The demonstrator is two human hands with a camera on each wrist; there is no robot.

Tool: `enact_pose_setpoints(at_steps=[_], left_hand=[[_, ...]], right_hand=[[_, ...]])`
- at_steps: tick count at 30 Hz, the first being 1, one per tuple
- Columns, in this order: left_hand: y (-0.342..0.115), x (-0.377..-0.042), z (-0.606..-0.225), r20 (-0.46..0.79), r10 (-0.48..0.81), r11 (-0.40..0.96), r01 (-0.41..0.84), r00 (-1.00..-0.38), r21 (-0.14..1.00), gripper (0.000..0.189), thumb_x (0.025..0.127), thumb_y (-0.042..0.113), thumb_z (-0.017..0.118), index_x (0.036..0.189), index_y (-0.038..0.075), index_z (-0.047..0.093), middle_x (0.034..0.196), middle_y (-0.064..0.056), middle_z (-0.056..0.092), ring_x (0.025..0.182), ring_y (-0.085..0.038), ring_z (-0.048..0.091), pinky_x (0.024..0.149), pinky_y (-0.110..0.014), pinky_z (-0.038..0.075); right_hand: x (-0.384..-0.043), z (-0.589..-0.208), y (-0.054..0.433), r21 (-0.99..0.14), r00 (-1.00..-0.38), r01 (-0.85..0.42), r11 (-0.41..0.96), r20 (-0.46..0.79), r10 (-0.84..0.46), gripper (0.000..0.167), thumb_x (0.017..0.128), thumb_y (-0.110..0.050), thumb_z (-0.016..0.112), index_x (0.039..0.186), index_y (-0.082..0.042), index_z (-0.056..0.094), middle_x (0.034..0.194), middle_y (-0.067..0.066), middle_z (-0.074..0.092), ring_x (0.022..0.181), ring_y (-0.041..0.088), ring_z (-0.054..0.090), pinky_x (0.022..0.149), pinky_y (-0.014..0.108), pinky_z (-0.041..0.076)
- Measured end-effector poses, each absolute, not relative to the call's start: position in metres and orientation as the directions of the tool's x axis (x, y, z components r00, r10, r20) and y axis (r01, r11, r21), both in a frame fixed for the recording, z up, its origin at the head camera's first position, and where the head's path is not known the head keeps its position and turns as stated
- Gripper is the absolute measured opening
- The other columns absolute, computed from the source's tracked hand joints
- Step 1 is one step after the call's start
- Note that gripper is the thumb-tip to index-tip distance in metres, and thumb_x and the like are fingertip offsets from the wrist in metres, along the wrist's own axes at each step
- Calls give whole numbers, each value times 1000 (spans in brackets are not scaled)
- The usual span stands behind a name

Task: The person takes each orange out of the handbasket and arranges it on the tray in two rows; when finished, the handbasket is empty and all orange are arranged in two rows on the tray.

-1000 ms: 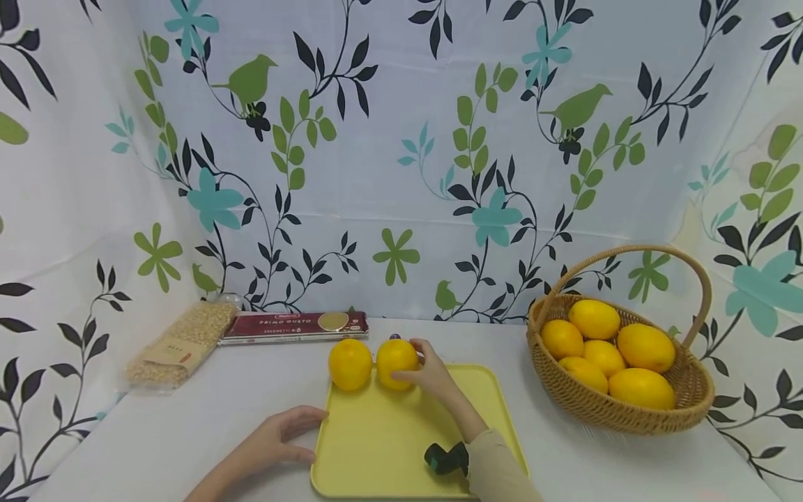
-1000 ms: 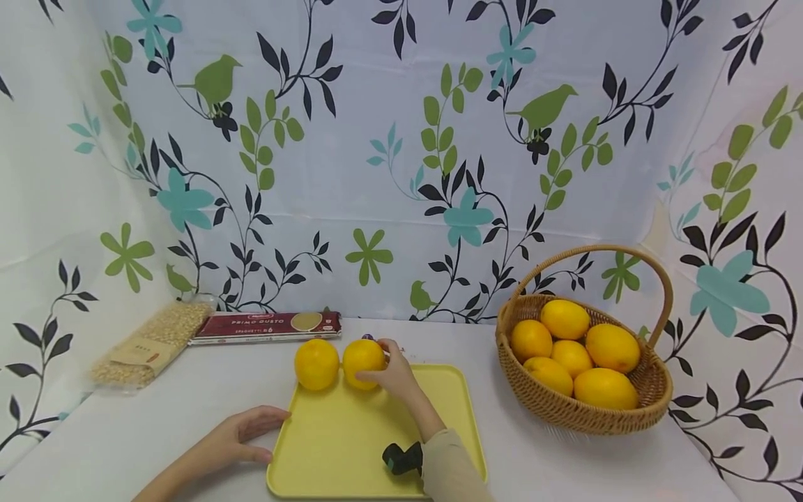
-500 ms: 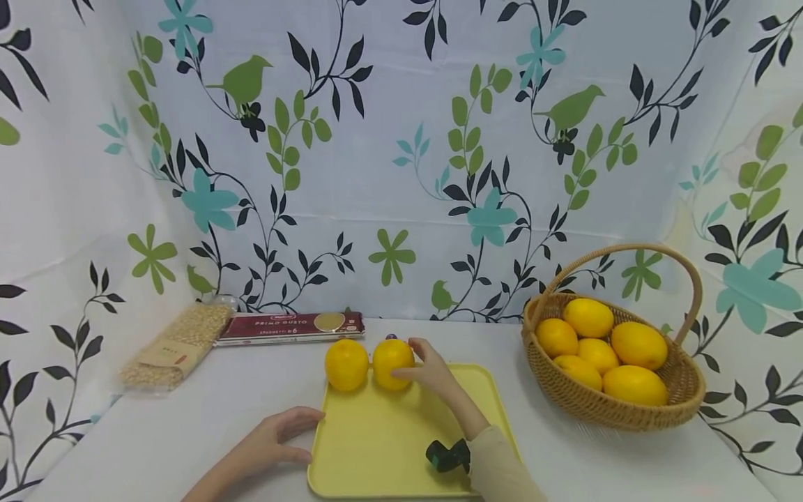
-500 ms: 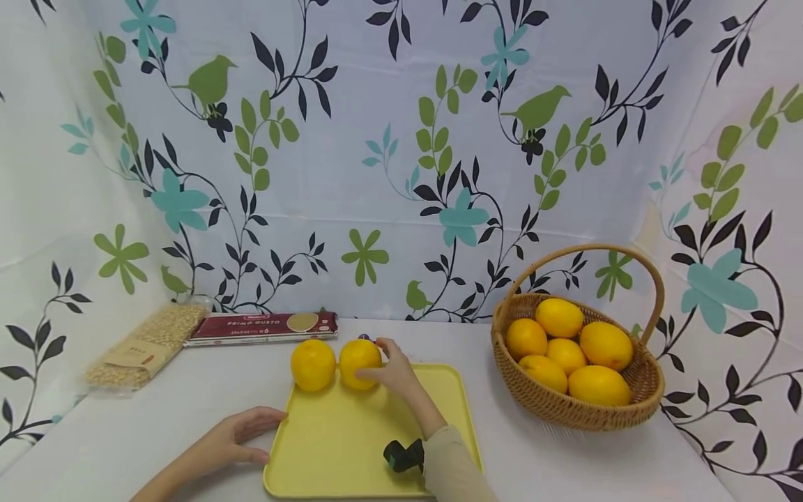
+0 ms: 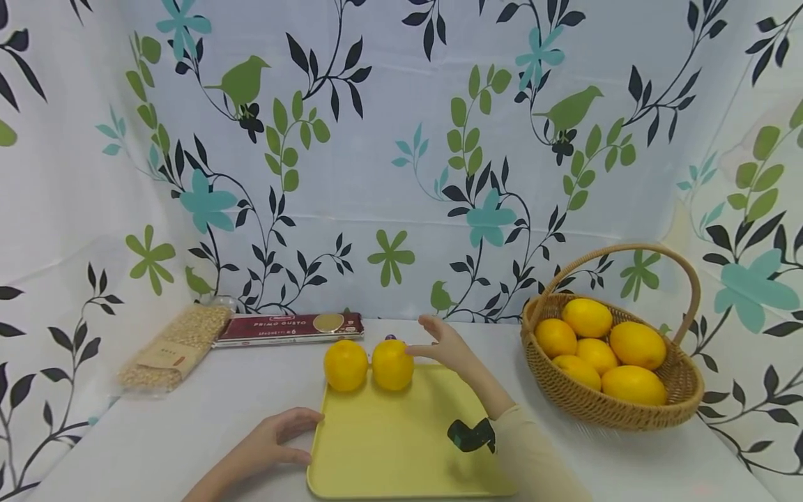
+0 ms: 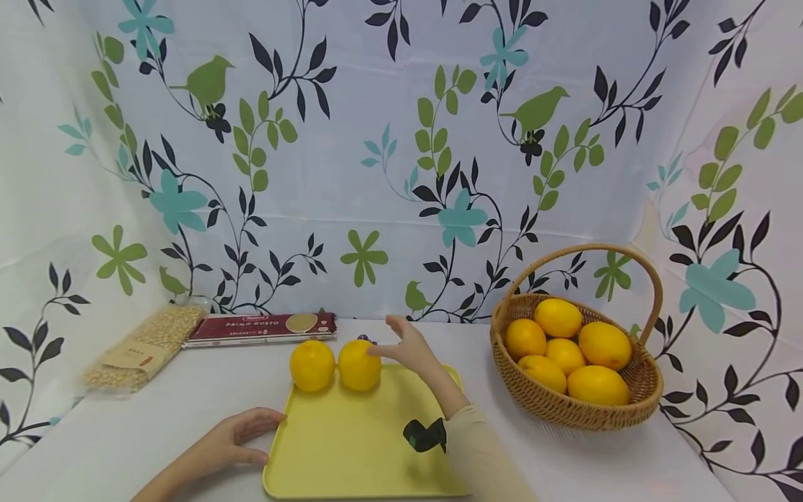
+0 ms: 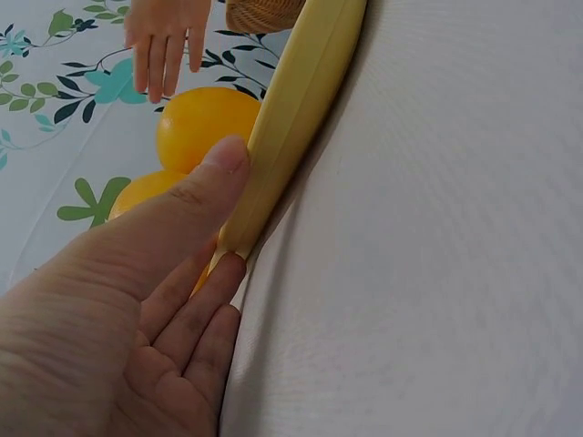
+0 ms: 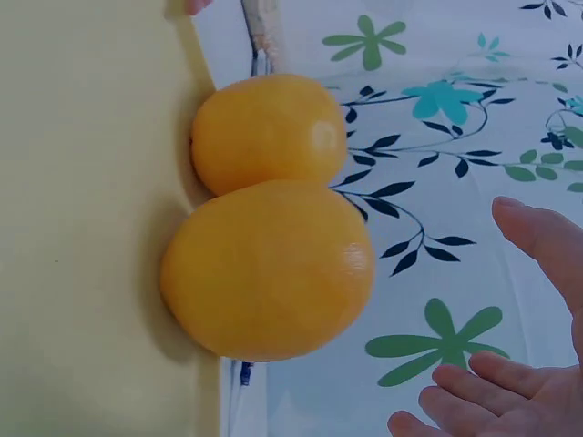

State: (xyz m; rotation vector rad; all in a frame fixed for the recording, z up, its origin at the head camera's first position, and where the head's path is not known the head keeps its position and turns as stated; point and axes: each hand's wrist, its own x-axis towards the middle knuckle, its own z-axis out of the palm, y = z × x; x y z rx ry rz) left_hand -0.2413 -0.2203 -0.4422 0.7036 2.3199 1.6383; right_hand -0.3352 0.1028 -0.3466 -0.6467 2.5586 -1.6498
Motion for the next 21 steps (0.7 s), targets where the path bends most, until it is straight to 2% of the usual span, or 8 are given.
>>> enact_pose_setpoints(at_steps=[4, 7, 11, 14, 17, 21], left_hand=[[-221, -241, -442, 91, 493, 267, 250, -865, 931, 59, 73, 20, 73, 121, -3, 48, 125, -19, 48, 116, -28, 44, 94, -29, 39], [-221, -241, -444, 102, 501, 246, 255, -859, 935, 56, 73, 19, 73, 119, -3, 49, 123, -20, 49, 114, -16, 47, 93, -23, 39], [-223, -240, -445, 113, 507, 235, 263, -854, 936, 53, 74, 18, 72, 117, -4, 50, 122, -20, 50, 108, -2, 48, 92, -18, 39], [-223, -240, -444, 114, 499, 239, 264, -859, 935, 53, 74, 19, 72, 117, -3, 50, 121, -20, 50, 109, -4, 48, 92, -19, 39], [-223, -240, -443, 113, 494, 236, 258, -862, 937, 52, 74, 18, 72, 116, -3, 51, 120, -19, 51, 109, -7, 49, 92, -19, 40], [-221, -241, -443, 109, 498, 246, 261, -860, 933, 51, 74, 18, 72, 116, -2, 51, 120, -18, 52, 111, -13, 49, 92, -22, 40]], right_hand=[[-322, -322, 112, -884, -893, -338, 322, 194, -405, 68, 79, -15, 69, 133, 4, 32, 136, 19, 35, 126, 31, 28, 102, 47, 27], [-307, -302, 119, -867, -869, -393, 308, 239, -434, 61, 81, -8, 66, 131, 6, 34, 134, 22, 35, 125, 34, 29, 102, 46, 27], [-307, -294, 135, -812, -798, -517, 271, 342, -497, 55, 80, -6, 66, 126, 7, 39, 129, 23, 42, 120, 33, 38, 99, 44, 32], [-311, -288, 151, -772, -745, -579, 261, 371, -555, 49, 79, -7, 68, 120, 8, 46, 120, 21, 50, 112, 31, 47, 95, 40, 39], [-309, -273, 169, -741, -720, -608, 285, 363, -592, 42, 77, -5, 69, 112, 8, 51, 111, 21, 56, 104, 31, 53, 90, 38, 44], [-304, -253, 204, -719, -734, -608, 336, 347, -584, 40, 77, -6, 70, 110, 6, 53, 107, 18, 58, 99, 25, 56, 87, 34, 47]])
